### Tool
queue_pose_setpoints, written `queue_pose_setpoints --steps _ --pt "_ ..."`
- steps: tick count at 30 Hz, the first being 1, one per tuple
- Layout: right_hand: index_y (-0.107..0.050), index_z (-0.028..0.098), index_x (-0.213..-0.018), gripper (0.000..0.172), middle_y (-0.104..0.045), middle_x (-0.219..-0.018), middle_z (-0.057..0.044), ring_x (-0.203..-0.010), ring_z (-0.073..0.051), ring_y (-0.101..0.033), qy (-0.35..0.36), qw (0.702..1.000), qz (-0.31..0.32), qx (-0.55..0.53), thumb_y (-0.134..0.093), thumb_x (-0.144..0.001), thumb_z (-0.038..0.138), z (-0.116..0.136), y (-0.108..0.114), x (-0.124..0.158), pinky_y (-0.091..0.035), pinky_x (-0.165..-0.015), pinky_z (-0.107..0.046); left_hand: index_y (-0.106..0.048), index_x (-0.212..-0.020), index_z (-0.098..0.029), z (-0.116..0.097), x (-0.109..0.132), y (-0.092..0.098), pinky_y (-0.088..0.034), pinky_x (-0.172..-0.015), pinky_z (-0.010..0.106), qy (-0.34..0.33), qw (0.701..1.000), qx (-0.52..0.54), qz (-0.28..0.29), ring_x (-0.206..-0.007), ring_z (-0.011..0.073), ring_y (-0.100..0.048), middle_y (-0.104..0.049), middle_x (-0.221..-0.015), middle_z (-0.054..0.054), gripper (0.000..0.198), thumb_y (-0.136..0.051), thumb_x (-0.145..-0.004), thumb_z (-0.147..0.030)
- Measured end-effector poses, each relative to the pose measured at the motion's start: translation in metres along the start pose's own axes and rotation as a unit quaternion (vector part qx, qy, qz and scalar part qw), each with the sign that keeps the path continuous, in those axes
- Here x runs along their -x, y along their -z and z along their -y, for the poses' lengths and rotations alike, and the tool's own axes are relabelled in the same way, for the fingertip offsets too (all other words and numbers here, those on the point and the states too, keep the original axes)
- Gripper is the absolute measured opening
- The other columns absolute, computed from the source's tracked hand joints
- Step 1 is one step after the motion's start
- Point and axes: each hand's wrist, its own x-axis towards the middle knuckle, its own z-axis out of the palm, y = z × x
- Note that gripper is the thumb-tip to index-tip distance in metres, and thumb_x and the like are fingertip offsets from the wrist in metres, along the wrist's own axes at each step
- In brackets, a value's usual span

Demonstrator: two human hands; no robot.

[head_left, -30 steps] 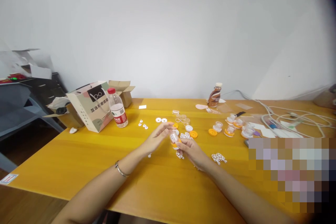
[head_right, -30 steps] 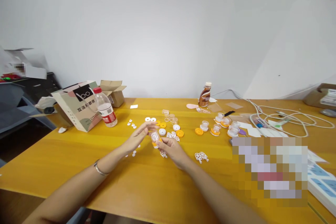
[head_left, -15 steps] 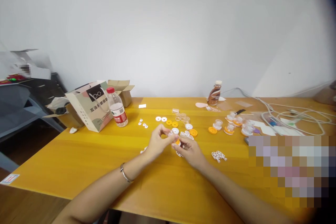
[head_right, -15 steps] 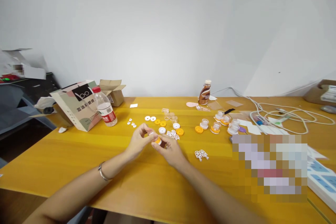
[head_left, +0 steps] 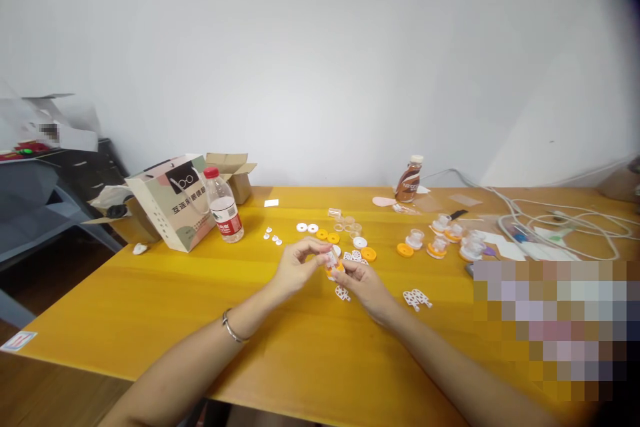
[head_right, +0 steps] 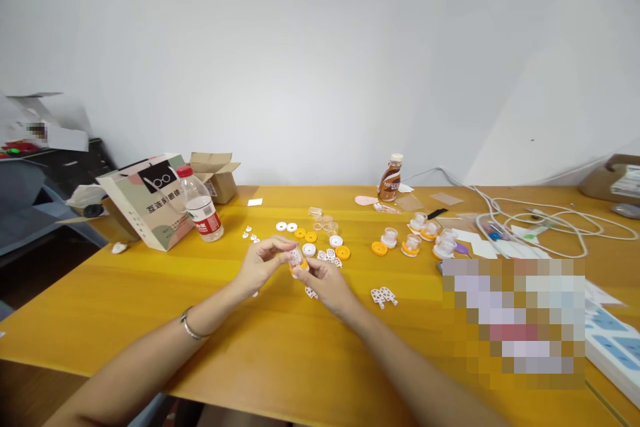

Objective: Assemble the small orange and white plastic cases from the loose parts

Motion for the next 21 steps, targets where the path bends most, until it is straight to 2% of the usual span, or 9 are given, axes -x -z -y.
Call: queue_pose_setpoints --steps 2,4,5,8,10,14,16,18,21 --pt "-0.055 0.017 -0.075 0.025 -0.042 -0.062 0.003 -0.056 -0.009 -0.033 0.012 0.999 -0.023 0.035 -0.056 -0.072 0.042 0.000 -0.001 0.000 -0.029 -0.053 -0.022 -0.058 -0.071 -0.014 0.002 0.003 -0.004 -0.042 -0.078 0.029 -0.011 0.997 -0.058 -0.055 -0.077 0.0147 -0.055 -0.059 -0.076 0.003 0.016 -0.065 -0.067 -0.028" --pt "-0.056 0.018 -0.077 0.025 -0.042 -0.062 0.002 -0.056 -0.010 -0.034 0.010 0.998 -0.031 0.048 -0.056 -0.071 0.042 0.000 -0.002 0.000 -0.029 -0.053 -0.023 -0.056 -0.068 -0.014 0.001 0.004 -0.004 -0.041 -0.075 0.028 -0.011 0.994 -0.076 -0.076 -0.074 0.0134 -0.054 -0.057 -0.073 0.002 0.018 -0.065 -0.067 -0.030" --pt "-0.056 0.017 -0.077 0.026 -0.042 -0.062 0.002 -0.056 -0.010 -0.034 0.005 0.999 -0.028 0.042 -0.056 -0.071 0.043 0.001 -0.002 0.000 -0.029 -0.053 -0.023 -0.055 -0.070 -0.014 0.000 0.003 -0.004 -0.041 -0.075 0.028 -0.010 0.996 -0.060 -0.061 -0.076 0.0137 -0.054 -0.057 -0.076 0.003 0.018 -0.063 -0.069 -0.030" --pt "-0.056 0.016 -0.074 0.029 -0.042 -0.060 0.002 -0.055 -0.009 -0.034 -0.011 1.000 -0.021 0.006 -0.055 -0.070 0.046 0.004 -0.001 0.000 -0.028 -0.052 -0.023 -0.055 -0.081 -0.015 -0.006 -0.001 0.001 -0.041 -0.080 0.030 0.014 0.998 0.040 0.037 -0.090 0.0164 -0.054 -0.058 -0.096 0.007 0.020 -0.060 -0.072 -0.032" --pt "-0.057 0.016 -0.073 0.030 -0.041 -0.059 0.003 -0.054 -0.009 -0.033 -0.015 1.000 -0.024 0.001 -0.054 -0.070 0.046 0.005 0.000 0.000 -0.027 -0.051 -0.022 -0.053 -0.083 -0.015 -0.007 -0.002 0.002 -0.041 -0.081 0.031 0.034 0.994 0.078 0.064 -0.093 0.0174 -0.054 -0.058 -0.099 0.008 0.023 -0.061 -0.071 -0.032" --pt "-0.057 0.017 -0.075 0.026 -0.039 -0.059 0.003 -0.055 -0.010 -0.032 0.013 0.998 -0.039 0.056 -0.055 -0.072 0.042 0.002 0.000 0.000 -0.027 -0.051 -0.022 -0.049 -0.072 -0.015 0.000 0.002 -0.005 -0.041 -0.076 0.028 0.018 0.999 0.022 -0.024 -0.077 0.0135 -0.056 -0.059 -0.078 0.003 0.024 -0.066 -0.066 -0.030" --pt "-0.058 0.018 -0.079 0.023 -0.041 -0.062 0.002 -0.057 -0.010 -0.034 0.026 0.994 -0.058 0.083 -0.056 -0.071 0.039 0.001 0.000 0.000 -0.028 -0.053 -0.022 -0.046 -0.069 -0.015 0.004 0.004 -0.008 -0.041 -0.075 0.026 0.015 0.999 0.002 -0.047 -0.074 0.0124 -0.055 -0.058 -0.074 0.002 0.026 -0.067 -0.065 -0.029" --pt "-0.057 0.017 -0.079 0.023 -0.042 -0.064 0.002 -0.059 -0.010 -0.035 0.026 0.995 -0.058 0.077 -0.057 -0.071 0.039 0.001 0.000 0.000 -0.029 -0.054 -0.023 -0.046 -0.073 -0.015 0.003 0.004 -0.007 -0.041 -0.074 0.027 0.027 0.999 0.023 -0.023 -0.075 0.0126 -0.055 -0.058 -0.078 0.003 0.024 -0.065 -0.068 -0.029" --pt "-0.056 0.017 -0.071 0.025 -0.040 -0.061 0.003 -0.056 -0.009 -0.033 0.007 0.999 -0.018 0.029 -0.056 -0.071 0.042 0.005 0.001 0.001 -0.028 -0.052 -0.022 -0.048 -0.087 -0.016 -0.004 0.000 0.002 -0.042 -0.077 0.028 0.044 0.992 0.092 0.075 -0.084 0.0147 -0.055 -0.058 -0.091 0.007 0.024 -0.060 -0.072 -0.030"
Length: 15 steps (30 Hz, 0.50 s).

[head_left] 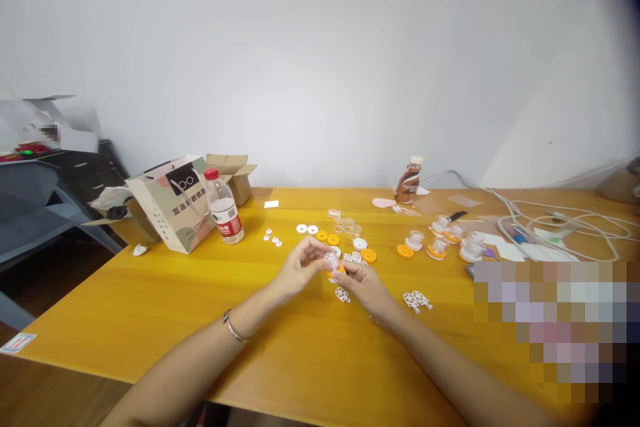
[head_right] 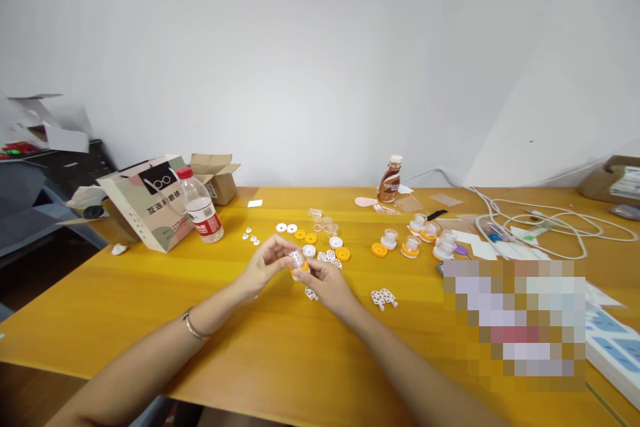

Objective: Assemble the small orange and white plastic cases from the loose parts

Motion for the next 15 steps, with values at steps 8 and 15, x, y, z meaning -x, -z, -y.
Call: queue_pose_setpoints --steps 8,15 --pt "-0.060 0.018 -0.082 0.029 -0.044 -0.064 0.002 -0.056 -0.010 -0.035 0.013 0.997 -0.006 0.081 -0.056 -0.070 0.044 -0.001 0.003 0.000 -0.028 -0.051 -0.022 -0.055 -0.097 -0.019 -0.020 -0.003 0.015 -0.041 -0.072 0.026 -0.012 0.960 -0.279 0.021 -0.083 0.0162 -0.053 -0.058 -0.093 0.006 0.032 -0.060 -0.071 -0.036" --pt "-0.060 0.017 -0.077 0.029 -0.040 -0.057 0.003 -0.052 -0.009 -0.034 0.001 0.991 0.064 0.117 -0.051 -0.074 0.045 -0.005 0.005 0.001 -0.026 -0.048 -0.021 -0.054 -0.107 -0.023 -0.047 0.002 0.020 -0.038 -0.084 0.028 -0.038 0.917 -0.335 0.216 -0.099 0.0174 -0.049 -0.054 -0.110 0.007 0.031 -0.055 -0.076 -0.023"
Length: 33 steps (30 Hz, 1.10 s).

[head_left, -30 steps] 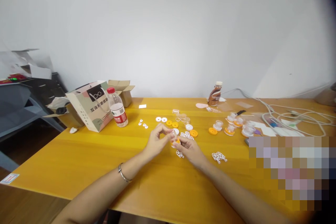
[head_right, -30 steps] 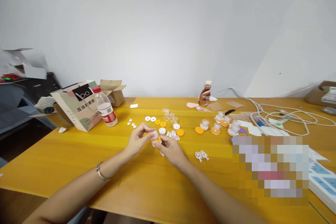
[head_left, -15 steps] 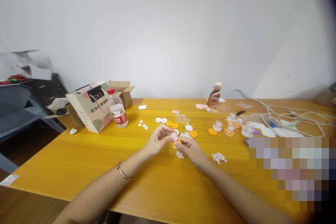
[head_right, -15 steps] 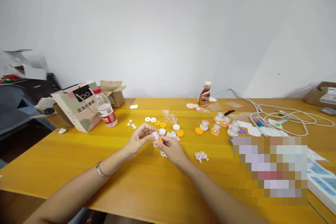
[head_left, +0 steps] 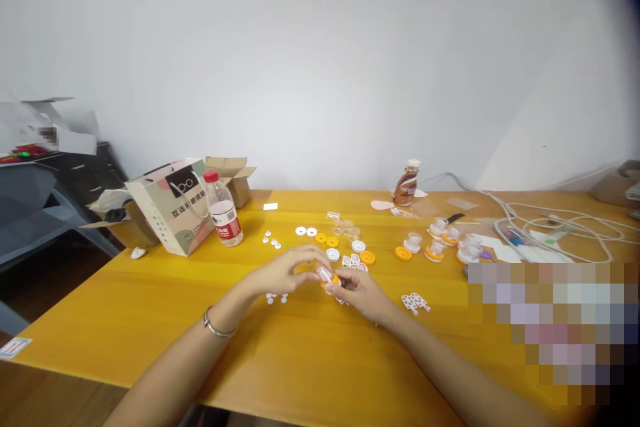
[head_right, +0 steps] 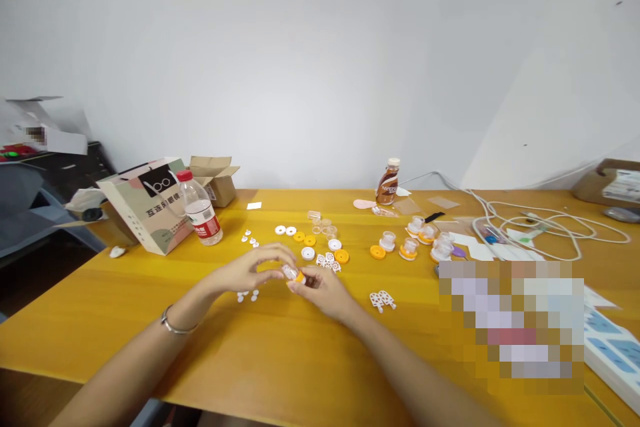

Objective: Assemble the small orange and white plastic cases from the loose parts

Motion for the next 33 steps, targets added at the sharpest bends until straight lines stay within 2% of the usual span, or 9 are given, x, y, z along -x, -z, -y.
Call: queue_pose_setpoints --steps 3,6,10,12,16,19,24,30,33 --pt "-0.061 0.018 -0.081 0.026 -0.045 -0.060 0.002 -0.054 -0.010 -0.036 0.023 0.998 -0.029 0.050 -0.052 -0.075 0.042 0.002 0.001 0.000 -0.027 -0.050 -0.022 -0.043 -0.119 -0.025 -0.001 0.001 0.002 -0.041 -0.080 0.028 0.041 0.999 -0.004 -0.026 -0.101 0.0188 -0.048 -0.047 -0.120 0.008 0.054 -0.062 -0.069 -0.030" --pt "-0.063 0.019 -0.079 0.024 -0.049 -0.061 0.001 -0.055 -0.011 -0.039 0.042 0.994 -0.046 0.090 -0.053 -0.074 0.041 0.002 0.001 0.001 -0.029 -0.051 -0.022 -0.057 -0.103 -0.021 0.004 0.000 -0.001 -0.043 -0.073 0.027 0.092 0.993 -0.039 -0.068 -0.081 0.0165 -0.055 -0.061 -0.091 0.006 0.031 -0.054 -0.075 -0.034" --pt "-0.063 0.019 -0.083 0.026 -0.049 -0.060 0.002 -0.054 -0.010 -0.040 0.030 0.995 -0.033 0.084 -0.051 -0.075 0.041 0.001 0.003 0.000 -0.030 -0.051 -0.022 -0.059 -0.102 -0.025 0.008 0.000 -0.001 -0.038 -0.086 0.030 -0.004 0.999 -0.035 0.011 -0.101 0.0182 -0.050 -0.053 -0.114 0.007 0.025 -0.049 -0.079 -0.025" --pt "-0.063 0.019 -0.088 0.027 -0.051 -0.064 0.001 -0.056 -0.011 -0.041 0.037 0.995 -0.044 0.084 -0.052 -0.075 0.040 0.001 0.003 0.000 -0.031 -0.051 -0.022 -0.052 -0.112 -0.027 0.008 0.000 0.000 -0.037 -0.088 0.031 0.006 0.998 -0.049 -0.028 -0.105 0.0196 -0.047 -0.046 -0.122 0.007 0.037 -0.054 -0.076 -0.027" --pt "-0.063 0.019 -0.088 0.026 -0.052 -0.066 0.000 -0.057 -0.011 -0.042 0.044 0.994 -0.047 0.093 -0.054 -0.074 0.038 0.002 0.005 -0.001 -0.032 -0.052 -0.022 -0.060 -0.099 -0.022 0.010 -0.001 -0.002 -0.041 -0.078 0.028 0.062 0.995 -0.061 -0.046 -0.084 0.0175 -0.056 -0.061 -0.092 0.005 0.026 -0.050 -0.079 -0.032" --pt "-0.063 0.019 -0.091 0.027 -0.053 -0.066 0.000 -0.056 -0.011 -0.041 0.028 0.996 -0.034 0.081 -0.053 -0.074 0.038 0.002 0.007 -0.001 -0.031 -0.051 -0.022 -0.055 -0.108 -0.025 0.009 0.000 -0.001 -0.036 -0.088 0.029 0.006 0.999 -0.035 0.003 -0.101 0.0181 -0.050 -0.056 -0.106 0.006 0.028 -0.046 -0.081 -0.026" --pt "-0.061 0.019 -0.092 0.026 -0.055 -0.073 -0.001 -0.061 -0.012 -0.043 0.041 0.993 -0.065 0.090 -0.053 -0.075 0.036 0.000 0.013 -0.001 -0.032 -0.055 -0.023 -0.049 -0.113 -0.024 0.011 0.000 -0.009 -0.040 -0.082 0.031 0.066 0.991 -0.058 -0.104 -0.093 0.0200 -0.053 -0.058 -0.101 0.007 0.045 -0.060 -0.071 -0.035" --pt "-0.062 0.017 -0.083 0.023 -0.049 -0.061 0.001 -0.056 -0.011 -0.041 0.035 0.994 -0.013 0.101 -0.050 -0.077 0.037 0.000 0.014 -0.002 -0.031 -0.052 -0.022 -0.055 -0.105 -0.022 0.010 -0.003 -0.014 -0.037 -0.089 0.030 -0.014 0.994 -0.064 -0.085 -0.105 0.0188 -0.047 -0.052 -0.111 0.009 0.026 -0.043 -0.083 -0.025" --pt "-0.062 0.018 -0.086 0.022 -0.051 -0.066 0.001 -0.059 -0.011 -0.043 0.054 0.992 -0.023 0.112 -0.052 -0.076 0.036 0.003 0.013 0.000 -0.033 -0.055 -0.022 -0.053 -0.107 -0.021 0.011 -0.003 -0.015 -0.040 -0.085 0.033 0.050 0.990 -0.083 -0.101 -0.096 0.0196 -0.052 -0.057 -0.102 0.008 0.030 -0.049 -0.080 -0.030"
